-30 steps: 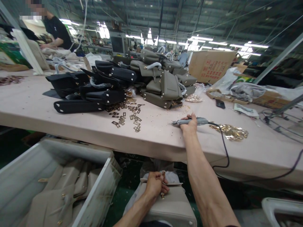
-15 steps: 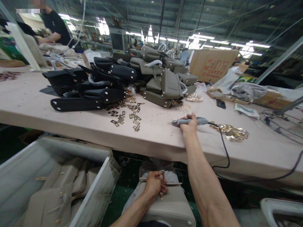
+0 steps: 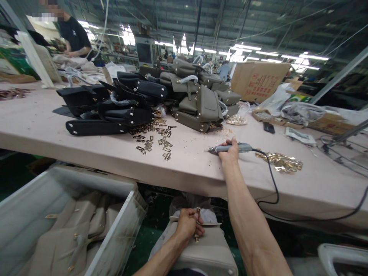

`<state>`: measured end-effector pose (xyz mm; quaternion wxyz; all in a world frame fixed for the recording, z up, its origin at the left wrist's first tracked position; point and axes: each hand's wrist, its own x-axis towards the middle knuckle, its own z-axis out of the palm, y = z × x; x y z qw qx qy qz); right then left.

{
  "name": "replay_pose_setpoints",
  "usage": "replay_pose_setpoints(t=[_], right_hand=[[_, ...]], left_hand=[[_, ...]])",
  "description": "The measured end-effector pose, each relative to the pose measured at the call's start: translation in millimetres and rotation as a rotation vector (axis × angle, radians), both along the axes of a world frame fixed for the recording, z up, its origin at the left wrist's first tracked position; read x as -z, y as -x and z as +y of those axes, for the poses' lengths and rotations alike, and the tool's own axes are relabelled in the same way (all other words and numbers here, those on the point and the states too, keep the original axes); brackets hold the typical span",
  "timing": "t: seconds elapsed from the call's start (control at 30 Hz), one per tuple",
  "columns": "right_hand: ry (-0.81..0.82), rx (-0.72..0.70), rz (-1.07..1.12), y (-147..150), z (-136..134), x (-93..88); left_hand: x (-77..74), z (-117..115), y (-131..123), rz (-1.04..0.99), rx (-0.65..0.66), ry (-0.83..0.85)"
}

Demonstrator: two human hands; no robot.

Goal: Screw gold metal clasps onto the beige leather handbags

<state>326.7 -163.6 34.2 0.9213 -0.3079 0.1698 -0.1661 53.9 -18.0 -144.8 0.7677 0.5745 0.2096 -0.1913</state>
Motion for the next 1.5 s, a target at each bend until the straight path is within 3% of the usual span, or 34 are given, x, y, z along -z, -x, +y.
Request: replay_pose_setpoints(t=[0.1, 1.3, 1.5], right_hand=[[-0.068, 0.015, -0.024, 1, 1, 1.1], [-0.068, 0.121, 0.031, 9, 3, -6.2], [-0.086, 0.072, 0.005, 14, 2, -10.8]], left_hand=[[-0.3, 0, 1, -0.021, 0.0, 0.003], [-2.0, 2, 1, -0.006, -0.012, 0.011], [-4.7, 2, 2, -0.004, -0.007, -0.01]])
